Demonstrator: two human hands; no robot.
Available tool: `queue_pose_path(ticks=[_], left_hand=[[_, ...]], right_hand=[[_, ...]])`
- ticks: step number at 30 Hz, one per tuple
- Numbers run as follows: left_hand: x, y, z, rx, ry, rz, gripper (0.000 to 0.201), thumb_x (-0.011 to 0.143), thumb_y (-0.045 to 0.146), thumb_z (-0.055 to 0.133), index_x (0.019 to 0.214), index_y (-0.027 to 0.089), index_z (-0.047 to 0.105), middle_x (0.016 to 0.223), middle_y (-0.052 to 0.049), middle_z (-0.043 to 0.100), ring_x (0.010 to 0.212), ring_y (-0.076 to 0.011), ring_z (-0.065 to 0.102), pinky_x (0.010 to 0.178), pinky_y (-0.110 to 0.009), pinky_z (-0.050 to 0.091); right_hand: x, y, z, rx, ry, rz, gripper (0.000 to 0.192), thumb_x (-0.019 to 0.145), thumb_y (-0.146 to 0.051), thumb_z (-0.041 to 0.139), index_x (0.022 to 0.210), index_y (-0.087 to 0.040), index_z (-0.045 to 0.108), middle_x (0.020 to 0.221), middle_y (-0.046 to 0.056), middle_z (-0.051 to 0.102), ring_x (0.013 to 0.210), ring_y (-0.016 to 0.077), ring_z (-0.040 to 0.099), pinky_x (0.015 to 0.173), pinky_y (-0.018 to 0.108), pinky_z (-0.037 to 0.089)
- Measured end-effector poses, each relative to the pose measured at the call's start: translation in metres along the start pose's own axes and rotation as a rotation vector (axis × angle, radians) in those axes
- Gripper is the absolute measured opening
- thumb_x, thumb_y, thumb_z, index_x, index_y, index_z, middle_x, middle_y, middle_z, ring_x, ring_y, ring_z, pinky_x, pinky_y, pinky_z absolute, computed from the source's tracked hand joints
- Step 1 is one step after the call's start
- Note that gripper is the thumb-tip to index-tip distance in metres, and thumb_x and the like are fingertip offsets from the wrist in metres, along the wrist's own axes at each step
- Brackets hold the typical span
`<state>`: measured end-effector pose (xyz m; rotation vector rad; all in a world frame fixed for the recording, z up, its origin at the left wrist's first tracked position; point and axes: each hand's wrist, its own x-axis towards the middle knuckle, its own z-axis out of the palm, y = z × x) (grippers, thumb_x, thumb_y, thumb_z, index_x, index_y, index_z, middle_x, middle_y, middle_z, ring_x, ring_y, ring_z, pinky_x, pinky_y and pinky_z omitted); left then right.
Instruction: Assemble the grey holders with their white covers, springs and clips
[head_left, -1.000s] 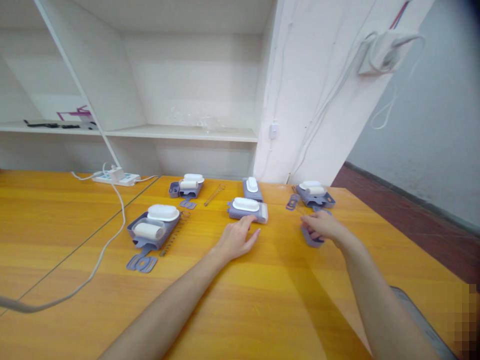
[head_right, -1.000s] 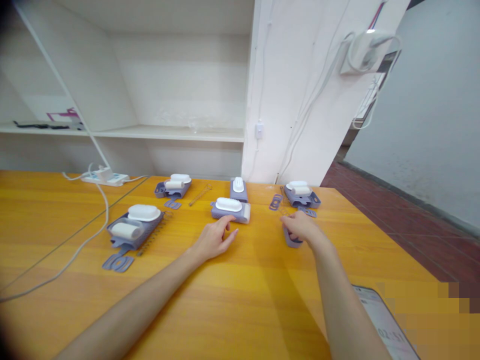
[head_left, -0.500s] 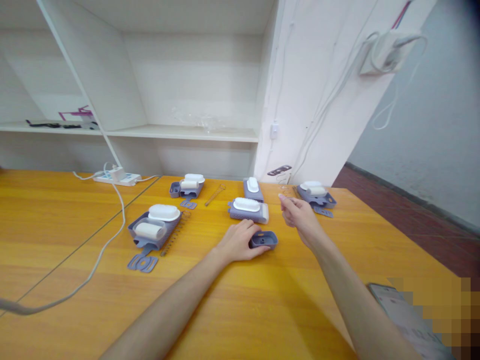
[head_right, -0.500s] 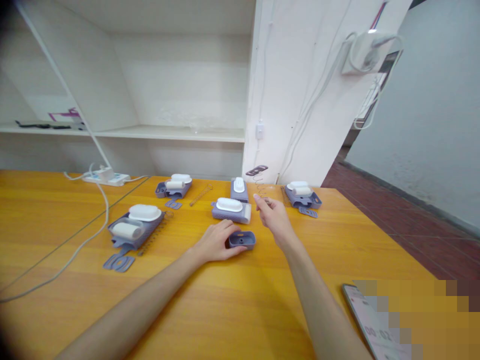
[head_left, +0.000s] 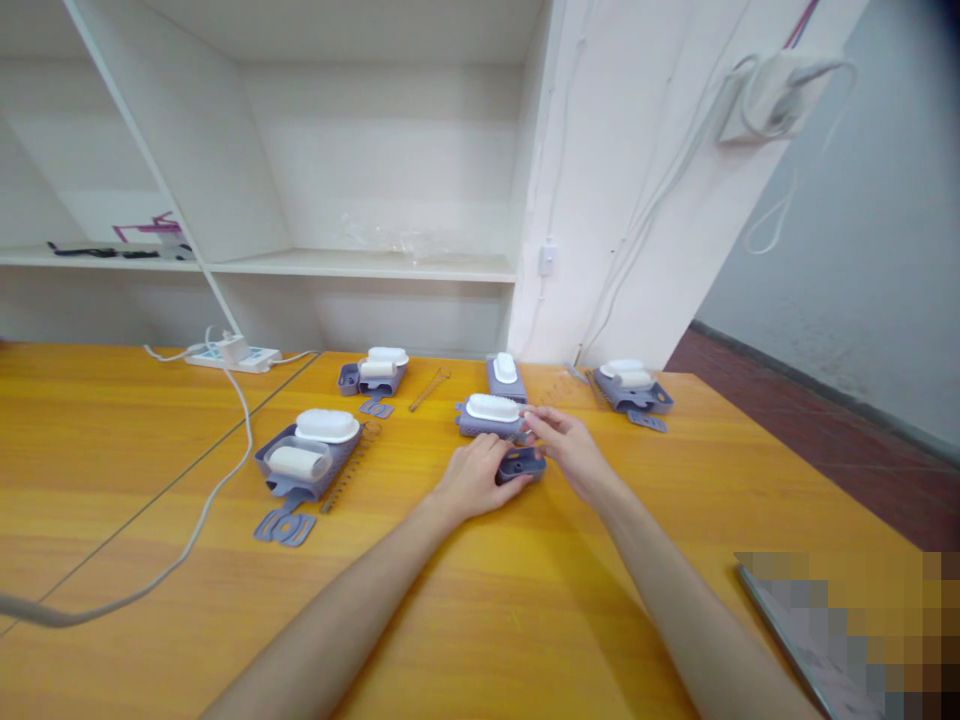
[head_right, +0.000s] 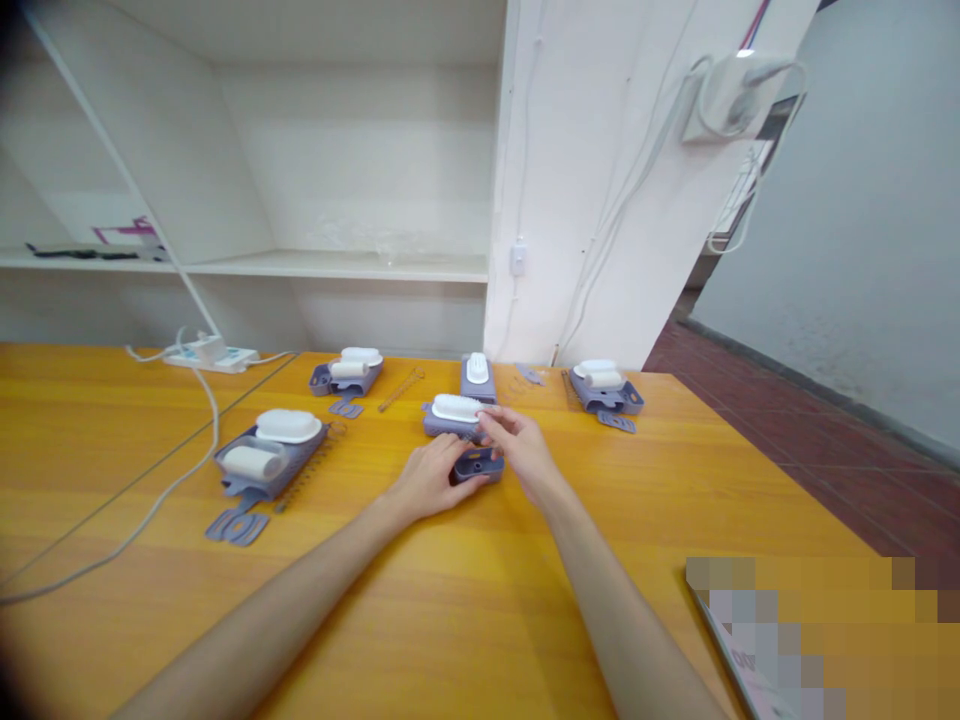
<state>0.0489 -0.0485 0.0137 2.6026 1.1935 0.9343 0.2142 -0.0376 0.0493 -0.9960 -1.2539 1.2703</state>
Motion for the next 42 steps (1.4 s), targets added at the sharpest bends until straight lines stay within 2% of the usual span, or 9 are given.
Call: queue_pose_path(ticks=[4,8,13,20,30,37,42], left_hand=[[0.0,-0.002,0.001,0.011,0.015,-0.013,0.039,0.083,0.049,0.051,0.111,0.022,0.053,0.104,-0.007,0.062,0.099,-0.0238,0.056,0.081,-0.035,0.046],[0.001,-0.004,0.002,0.049,0.03,-0.072,0.044,0.081,0.054,0.052,0.11,0.021,0.054,0.102,-0.008,0.062,0.096,-0.0237,0.057,0.08,-0.035,0.047],[0.001,-0.006,0.003,0.073,0.043,-0.155,0.052,0.073,0.06,0.058,0.109,0.022,0.054,0.104,-0.006,0.059,0.096,-0.0217,0.057,0.079,-0.031,0.047],[0.001,-0.008,0.005,0.118,0.09,-0.253,0.052,0.073,0.063,0.056,0.107,0.024,0.052,0.105,-0.004,0.057,0.095,-0.0207,0.057,0.076,-0.03,0.047],[0.001,-0.01,0.006,0.123,0.062,-0.269,0.049,0.074,0.059,0.058,0.107,0.023,0.051,0.104,-0.005,0.056,0.094,-0.0205,0.057,0.076,-0.03,0.046],[0.001,-0.009,0.005,0.088,0.031,-0.154,0.048,0.075,0.057,0.058,0.109,0.023,0.053,0.1,-0.005,0.057,0.093,-0.0197,0.056,0.078,-0.029,0.046],[0.001,-0.009,0.005,0.104,0.032,-0.145,0.047,0.076,0.058,0.056,0.107,0.022,0.054,0.097,-0.005,0.058,0.092,-0.0198,0.056,0.077,-0.029,0.046]], right_hand=[[0.004,0.004,0.0,-0.124,0.028,-0.018,0.034,0.066,-0.044,0.07,0.084,-0.016,0.062,0.073,0.001,0.061,0.062,0.0122,0.055,0.046,0.02,0.038],[0.005,-0.003,0.0,-0.211,0.089,-0.011,0.032,0.062,-0.041,0.071,0.077,-0.015,0.06,0.069,0.001,0.06,0.059,0.0129,0.056,0.045,0.02,0.038],[0.003,-0.01,-0.001,-0.293,0.101,-0.024,0.032,0.062,-0.04,0.07,0.079,-0.015,0.06,0.073,0.003,0.063,0.061,0.0135,0.057,0.048,0.021,0.041],[0.013,0.014,-0.01,-0.372,0.067,-0.127,0.025,0.065,-0.037,0.068,0.076,-0.016,0.06,0.075,0.004,0.065,0.067,0.0155,0.06,0.063,0.027,0.048],[0.016,0.02,-0.015,-0.489,0.062,-0.159,0.02,0.069,-0.034,0.063,0.075,-0.016,0.06,0.075,0.005,0.066,0.069,0.0174,0.062,0.063,0.028,0.049],[0.015,0.019,-0.016,-0.605,0.051,-0.155,0.02,0.072,-0.035,0.061,0.077,-0.016,0.062,0.076,0.005,0.068,0.068,0.0176,0.062,0.063,0.028,0.048],[0.013,0.016,-0.014,-0.666,0.041,-0.146,0.019,0.072,-0.033,0.06,0.078,-0.016,0.063,0.076,0.005,0.068,0.068,0.0177,0.062,0.064,0.028,0.048]])
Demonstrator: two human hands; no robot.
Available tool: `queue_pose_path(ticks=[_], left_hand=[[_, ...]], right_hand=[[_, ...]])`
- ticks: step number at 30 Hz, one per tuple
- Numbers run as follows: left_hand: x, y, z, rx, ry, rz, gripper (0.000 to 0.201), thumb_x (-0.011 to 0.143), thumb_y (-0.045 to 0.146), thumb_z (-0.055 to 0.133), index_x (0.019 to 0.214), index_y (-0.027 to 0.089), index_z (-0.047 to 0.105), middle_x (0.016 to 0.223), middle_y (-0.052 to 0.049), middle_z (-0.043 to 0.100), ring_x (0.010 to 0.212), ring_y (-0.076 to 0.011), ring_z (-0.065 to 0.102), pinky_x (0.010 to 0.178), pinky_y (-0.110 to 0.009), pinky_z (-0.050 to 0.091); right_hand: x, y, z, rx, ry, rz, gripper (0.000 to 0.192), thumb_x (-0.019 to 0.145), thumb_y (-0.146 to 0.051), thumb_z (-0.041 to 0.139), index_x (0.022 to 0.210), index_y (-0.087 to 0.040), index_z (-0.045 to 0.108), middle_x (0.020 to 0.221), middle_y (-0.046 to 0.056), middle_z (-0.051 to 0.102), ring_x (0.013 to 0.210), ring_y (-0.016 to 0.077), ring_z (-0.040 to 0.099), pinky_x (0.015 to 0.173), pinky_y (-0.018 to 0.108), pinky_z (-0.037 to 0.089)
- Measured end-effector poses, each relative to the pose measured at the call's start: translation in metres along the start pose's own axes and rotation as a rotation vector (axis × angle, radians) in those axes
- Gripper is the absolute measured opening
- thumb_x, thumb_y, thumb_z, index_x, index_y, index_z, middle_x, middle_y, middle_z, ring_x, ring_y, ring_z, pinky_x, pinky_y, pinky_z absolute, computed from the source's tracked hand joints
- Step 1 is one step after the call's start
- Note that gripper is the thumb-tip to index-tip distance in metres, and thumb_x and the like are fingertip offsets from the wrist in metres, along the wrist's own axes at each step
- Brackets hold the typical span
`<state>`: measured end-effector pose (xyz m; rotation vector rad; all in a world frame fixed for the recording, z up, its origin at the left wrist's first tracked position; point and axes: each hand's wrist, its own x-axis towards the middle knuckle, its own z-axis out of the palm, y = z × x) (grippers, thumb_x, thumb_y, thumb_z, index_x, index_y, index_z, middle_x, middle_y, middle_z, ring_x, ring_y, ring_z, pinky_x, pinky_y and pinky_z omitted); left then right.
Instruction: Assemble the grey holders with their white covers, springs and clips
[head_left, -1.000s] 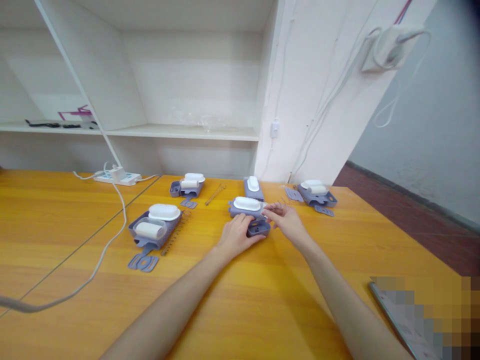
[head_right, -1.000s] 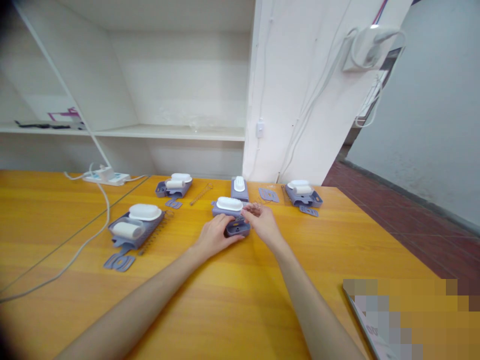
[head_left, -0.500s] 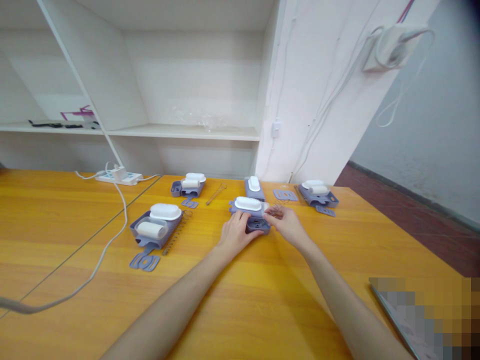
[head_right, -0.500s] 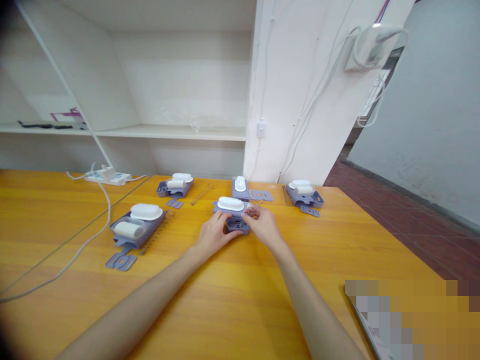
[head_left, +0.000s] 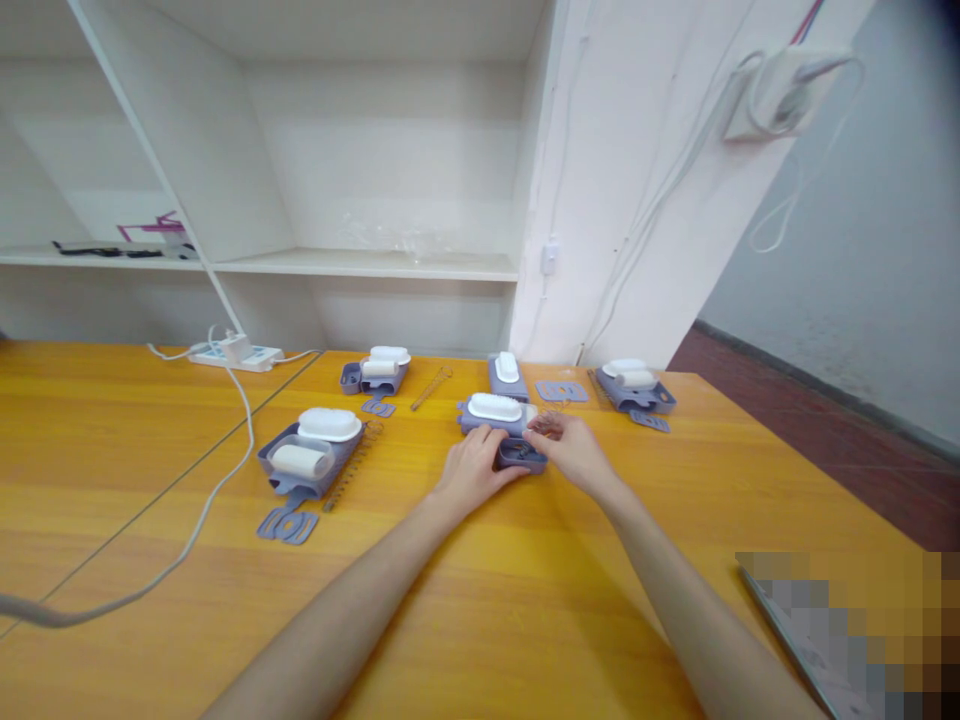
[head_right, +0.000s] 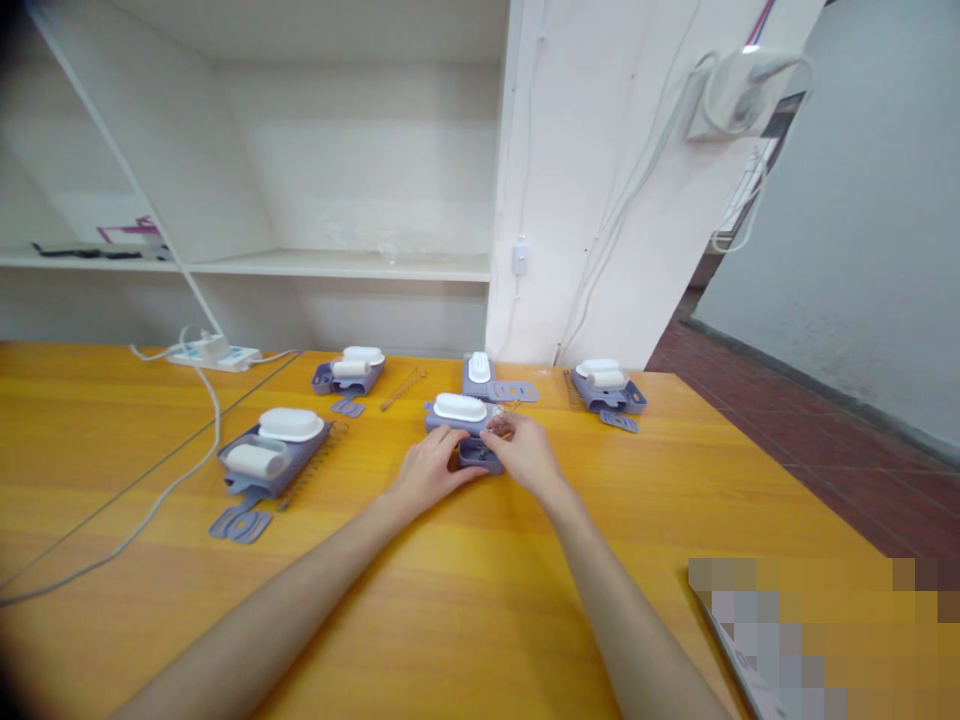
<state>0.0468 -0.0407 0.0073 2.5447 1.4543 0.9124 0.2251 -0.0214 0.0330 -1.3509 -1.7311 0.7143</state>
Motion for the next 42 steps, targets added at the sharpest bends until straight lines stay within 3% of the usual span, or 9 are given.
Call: queue_pose_path(ticks=[42], left_hand=[[0.0009,0.0013,-0.0021,-0.009,-0.033,-0.001,0.045,0.078,0.056,0.055,0.106,0.022,0.054,0.099,-0.005,0.059,0.095,-0.0197,0.056,0.079,-0.029,0.045]], right_hand=[[-0.0059,-0.0079,0.0037,-0.146,0.007,-0.007,0.015,0.07,-0.03,0.065,0.079,-0.017,0.066,0.079,0.005,0.07,0.07,0.0186,0.063,0.066,0.029,0.047]])
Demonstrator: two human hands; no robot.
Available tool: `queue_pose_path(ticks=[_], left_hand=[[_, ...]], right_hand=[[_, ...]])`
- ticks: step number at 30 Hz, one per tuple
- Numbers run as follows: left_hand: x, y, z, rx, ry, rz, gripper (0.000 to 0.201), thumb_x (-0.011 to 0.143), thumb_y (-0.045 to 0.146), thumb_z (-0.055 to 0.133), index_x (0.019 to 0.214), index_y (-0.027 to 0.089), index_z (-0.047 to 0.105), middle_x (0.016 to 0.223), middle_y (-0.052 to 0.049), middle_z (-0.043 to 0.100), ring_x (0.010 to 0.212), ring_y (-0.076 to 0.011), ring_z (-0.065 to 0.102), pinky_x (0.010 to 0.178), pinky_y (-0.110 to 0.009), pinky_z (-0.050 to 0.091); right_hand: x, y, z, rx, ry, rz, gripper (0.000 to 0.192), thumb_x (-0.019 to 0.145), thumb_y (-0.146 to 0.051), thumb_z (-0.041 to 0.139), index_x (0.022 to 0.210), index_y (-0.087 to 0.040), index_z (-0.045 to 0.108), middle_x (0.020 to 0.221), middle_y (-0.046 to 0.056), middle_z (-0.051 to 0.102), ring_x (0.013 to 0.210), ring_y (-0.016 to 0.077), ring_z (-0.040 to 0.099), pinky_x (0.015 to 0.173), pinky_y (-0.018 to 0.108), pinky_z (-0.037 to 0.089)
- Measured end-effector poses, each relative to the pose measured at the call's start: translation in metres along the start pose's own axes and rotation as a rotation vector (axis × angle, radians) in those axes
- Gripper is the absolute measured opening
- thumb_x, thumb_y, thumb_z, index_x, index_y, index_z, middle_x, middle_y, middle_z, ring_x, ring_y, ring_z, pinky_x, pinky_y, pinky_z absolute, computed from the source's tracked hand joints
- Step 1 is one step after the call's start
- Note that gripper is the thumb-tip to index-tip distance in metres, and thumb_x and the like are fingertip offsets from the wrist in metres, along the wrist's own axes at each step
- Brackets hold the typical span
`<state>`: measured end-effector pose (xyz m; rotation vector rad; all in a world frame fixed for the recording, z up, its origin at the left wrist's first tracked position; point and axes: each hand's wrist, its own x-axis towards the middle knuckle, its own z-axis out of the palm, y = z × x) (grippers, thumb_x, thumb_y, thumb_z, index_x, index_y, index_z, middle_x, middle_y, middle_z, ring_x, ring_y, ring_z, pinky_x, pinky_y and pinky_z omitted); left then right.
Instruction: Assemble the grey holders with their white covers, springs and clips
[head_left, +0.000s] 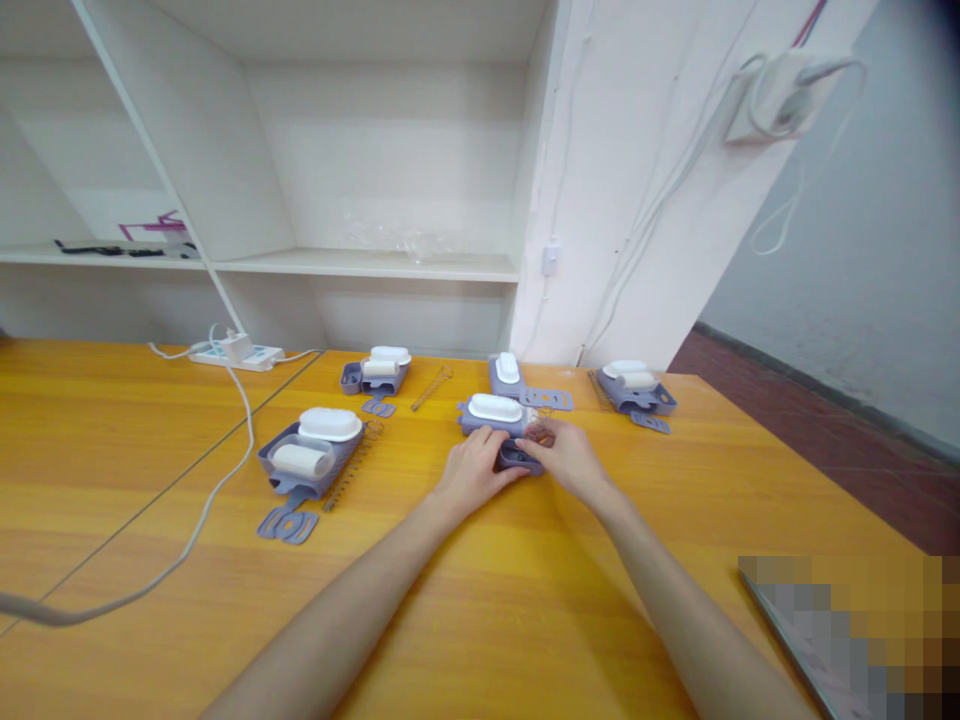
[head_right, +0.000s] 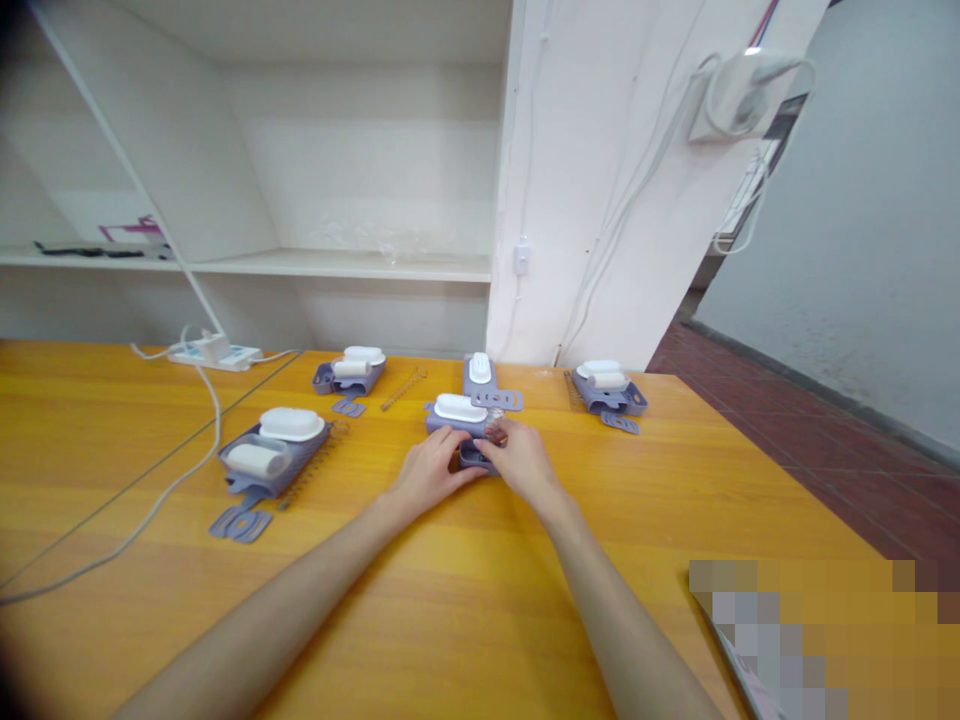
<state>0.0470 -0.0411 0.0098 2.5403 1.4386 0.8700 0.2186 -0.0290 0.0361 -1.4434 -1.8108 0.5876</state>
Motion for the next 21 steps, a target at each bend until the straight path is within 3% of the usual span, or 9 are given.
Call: queue_pose_path(ticks=[13,21], left_hand=[[0.0,0.001,-0.001,-0.006,-0.005,-0.015,0.043,0.078,0.056,0.055,0.105,0.022,0.054,0.099,-0.004,0.058,0.095,-0.0191,0.056,0.078,-0.029,0.045],[0.0,0.003,-0.002,-0.002,-0.013,-0.029,0.042,0.078,0.054,0.056,0.105,0.023,0.054,0.101,-0.004,0.059,0.096,-0.0193,0.056,0.079,-0.029,0.045]], right_hand=[[-0.001,0.009,0.006,-0.011,-0.03,-0.001,0.013,0.07,-0.031,0.065,0.072,-0.018,0.065,0.07,0.003,0.067,0.062,0.0168,0.061,0.059,0.027,0.045],[-0.001,0.012,0.009,-0.079,-0.01,-0.018,0.009,0.068,-0.028,0.067,0.07,-0.019,0.066,0.07,0.003,0.068,0.067,0.018,0.063,0.066,0.028,0.046]])
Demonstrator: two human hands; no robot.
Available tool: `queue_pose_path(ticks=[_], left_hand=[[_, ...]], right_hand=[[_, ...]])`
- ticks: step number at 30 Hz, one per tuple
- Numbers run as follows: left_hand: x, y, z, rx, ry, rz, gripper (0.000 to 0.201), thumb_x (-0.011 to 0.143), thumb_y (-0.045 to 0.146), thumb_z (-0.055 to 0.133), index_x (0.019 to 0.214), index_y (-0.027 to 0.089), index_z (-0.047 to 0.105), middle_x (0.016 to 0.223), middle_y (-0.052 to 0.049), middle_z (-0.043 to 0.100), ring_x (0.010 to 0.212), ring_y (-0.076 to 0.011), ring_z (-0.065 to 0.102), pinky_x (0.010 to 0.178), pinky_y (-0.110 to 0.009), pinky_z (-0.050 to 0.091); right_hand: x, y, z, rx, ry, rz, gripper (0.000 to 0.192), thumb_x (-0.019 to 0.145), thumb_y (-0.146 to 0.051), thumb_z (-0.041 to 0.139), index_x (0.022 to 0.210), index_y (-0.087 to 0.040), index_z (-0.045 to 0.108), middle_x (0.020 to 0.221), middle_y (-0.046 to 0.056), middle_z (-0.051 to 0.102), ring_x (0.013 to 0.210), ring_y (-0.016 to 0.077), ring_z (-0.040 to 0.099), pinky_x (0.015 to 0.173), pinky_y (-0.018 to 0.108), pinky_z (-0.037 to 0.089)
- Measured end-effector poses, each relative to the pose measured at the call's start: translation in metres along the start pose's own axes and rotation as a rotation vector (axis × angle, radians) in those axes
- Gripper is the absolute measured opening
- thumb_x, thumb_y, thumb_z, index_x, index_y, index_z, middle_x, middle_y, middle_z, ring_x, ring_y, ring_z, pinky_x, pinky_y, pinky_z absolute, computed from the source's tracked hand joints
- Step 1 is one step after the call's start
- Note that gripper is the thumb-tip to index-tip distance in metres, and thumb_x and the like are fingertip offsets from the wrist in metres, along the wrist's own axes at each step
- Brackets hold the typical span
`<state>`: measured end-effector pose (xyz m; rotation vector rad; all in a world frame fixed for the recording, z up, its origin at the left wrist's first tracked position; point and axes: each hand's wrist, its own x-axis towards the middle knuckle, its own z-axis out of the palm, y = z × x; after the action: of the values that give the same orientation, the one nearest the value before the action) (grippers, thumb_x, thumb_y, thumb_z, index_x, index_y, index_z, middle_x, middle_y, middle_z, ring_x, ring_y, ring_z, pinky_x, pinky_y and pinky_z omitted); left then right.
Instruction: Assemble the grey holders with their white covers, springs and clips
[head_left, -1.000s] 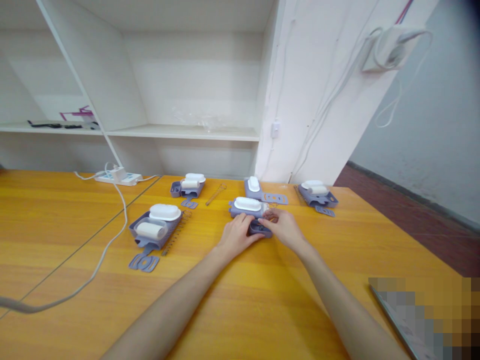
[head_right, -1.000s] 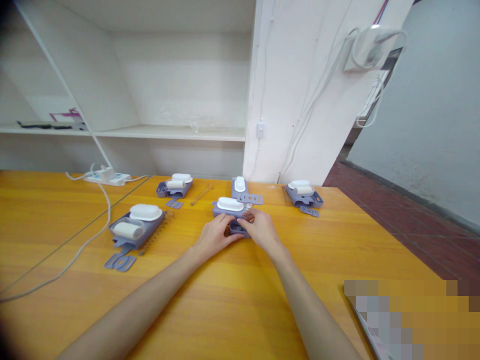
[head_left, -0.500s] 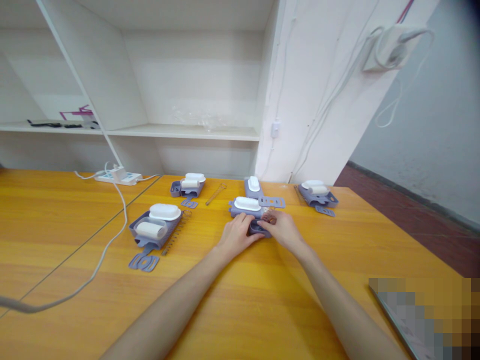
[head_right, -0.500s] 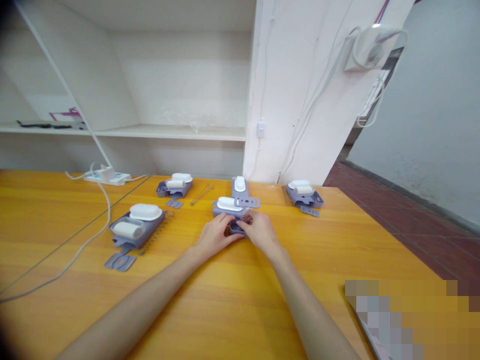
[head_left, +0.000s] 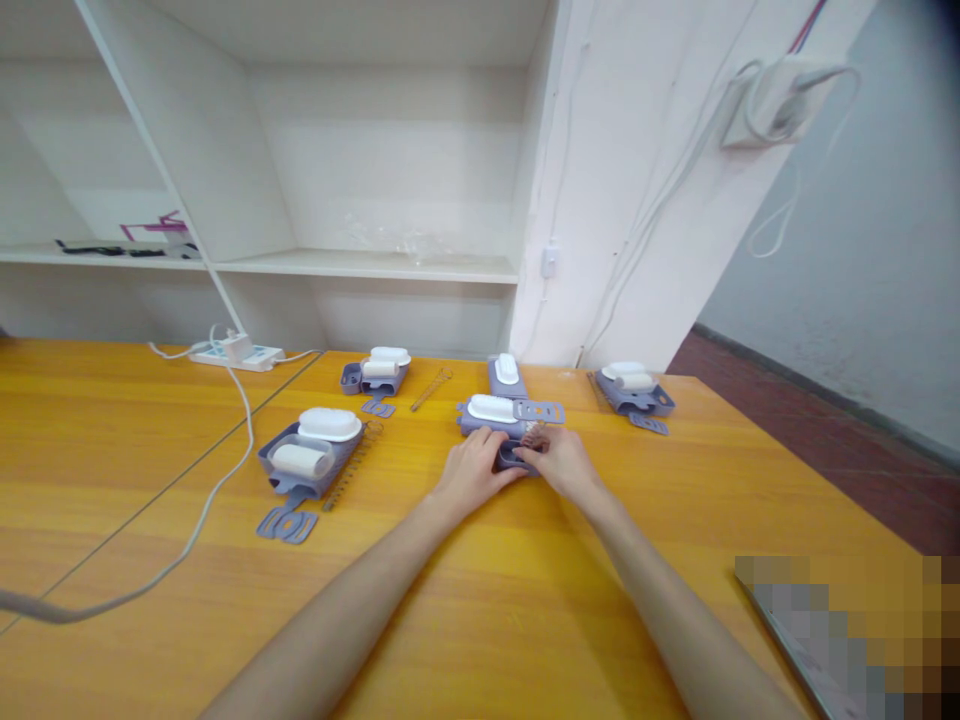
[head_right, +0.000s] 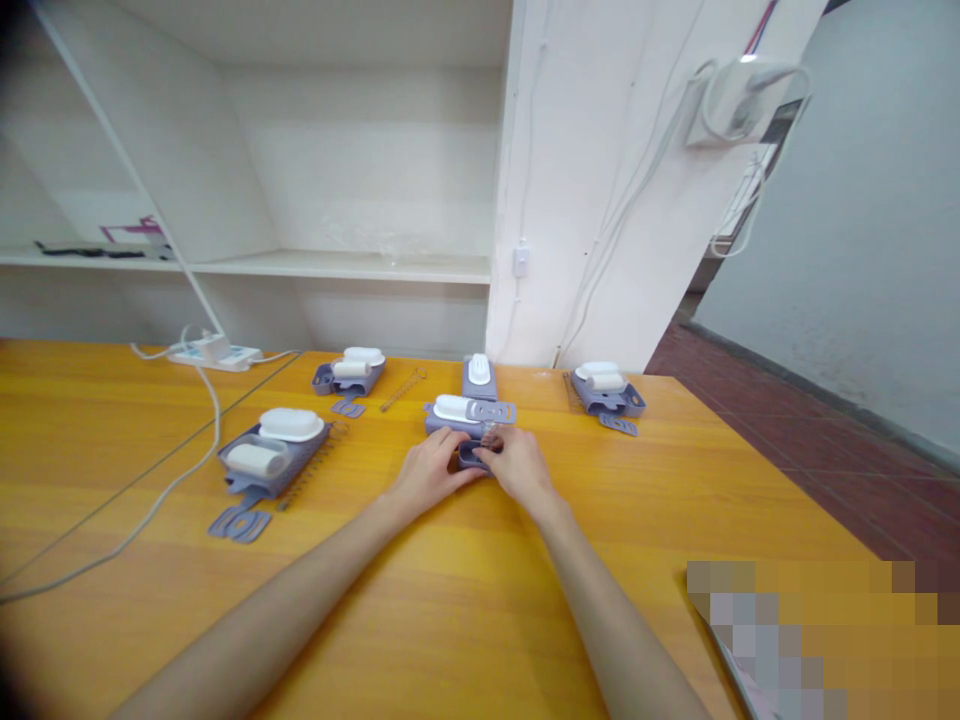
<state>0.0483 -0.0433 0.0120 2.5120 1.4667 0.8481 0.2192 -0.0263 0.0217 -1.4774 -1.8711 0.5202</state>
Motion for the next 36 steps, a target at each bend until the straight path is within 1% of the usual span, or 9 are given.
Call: queue_pose_path(ticks=[4,10,17,20,24,27,32,36], left_hand=[[0.0,-0.001,0.001,-0.004,0.013,0.002,0.042,0.078,0.056,0.055,0.105,0.023,0.054,0.099,-0.004,0.059,0.096,-0.0196,0.057,0.078,-0.029,0.046],[0.001,-0.003,0.004,-0.033,0.024,0.023,0.049,0.078,0.057,0.055,0.111,0.021,0.05,0.103,-0.005,0.059,0.099,-0.0207,0.056,0.082,-0.031,0.045],[0.001,-0.004,0.005,-0.012,0.023,0.025,0.05,0.077,0.057,0.055,0.111,0.021,0.051,0.102,-0.006,0.059,0.098,-0.0214,0.056,0.081,-0.032,0.045],[0.001,-0.003,0.005,-0.005,0.019,0.021,0.047,0.078,0.057,0.054,0.108,0.021,0.052,0.101,-0.006,0.059,0.097,-0.0214,0.056,0.079,-0.031,0.045],[0.001,-0.002,0.004,-0.006,0.023,0.019,0.041,0.08,0.055,0.053,0.102,0.021,0.053,0.102,-0.006,0.059,0.097,-0.0217,0.056,0.077,-0.031,0.045],[0.002,-0.002,0.005,-0.014,0.031,0.03,0.042,0.08,0.055,0.053,0.103,0.02,0.052,0.103,-0.007,0.059,0.097,-0.0221,0.055,0.078,-0.031,0.045],[0.002,-0.003,0.006,-0.016,0.039,0.034,0.041,0.081,0.053,0.053,0.103,0.019,0.051,0.102,-0.007,0.06,0.095,-0.0221,0.057,0.077,-0.032,0.046],[0.002,-0.005,0.01,-0.026,0.055,0.034,0.041,0.082,0.052,0.052,0.106,0.019,0.05,0.102,-0.008,0.06,0.096,-0.0228,0.057,0.079,-0.033,0.046]], right_hand=[[-0.001,0.0,0.002,-0.027,0.001,-0.017,0.009,0.07,-0.029,0.065,0.068,-0.02,0.066,0.068,0.002,0.068,0.065,0.0174,0.062,0.064,0.027,0.045],[-0.001,-0.001,0.003,-0.038,0.026,0.003,0.012,0.07,-0.032,0.064,0.071,-0.02,0.066,0.068,0.001,0.067,0.065,0.0173,0.062,0.06,0.026,0.043],[-0.002,-0.002,0.003,0.009,0.053,0.004,0.018,0.071,-0.036,0.065,0.078,-0.02,0.066,0.075,0.003,0.07,0.068,0.018,0.063,0.063,0.027,0.044],[-0.005,-0.001,0.008,0.0,0.115,-0.029,0.024,0.075,-0.041,0.062,0.086,-0.021,0.067,0.079,0.004,0.07,0.07,0.0183,0.063,0.064,0.027,0.045],[-0.01,-0.001,0.015,-0.023,0.284,-0.132,0.033,0.076,-0.049,0.06,0.089,-0.019,0.067,0.086,0.006,0.068,0.075,0.0193,0.061,0.069,0.03,0.047],[-0.014,0.001,0.014,-0.016,0.371,-0.228,0.032,0.081,-0.048,0.056,0.089,-0.019,0.065,0.089,0.007,0.067,0.081,0.02,0.06,0.076,0.032,0.046],[-0.016,0.009,0.006,0.032,0.443,-0.301,0.033,0.092,-0.038,0.038,0.1,-0.019,0.063,0.102,0.009,0.064,0.101,0.0214,0.056,0.089,0.036,0.043],[-0.015,0.015,0.003,0.077,0.452,-0.306,0.036,0.094,-0.035,0.031,0.099,-0.018,0.062,0.099,0.008,0.063,0.097,0.0204,0.056,0.088,0.036,0.043]])
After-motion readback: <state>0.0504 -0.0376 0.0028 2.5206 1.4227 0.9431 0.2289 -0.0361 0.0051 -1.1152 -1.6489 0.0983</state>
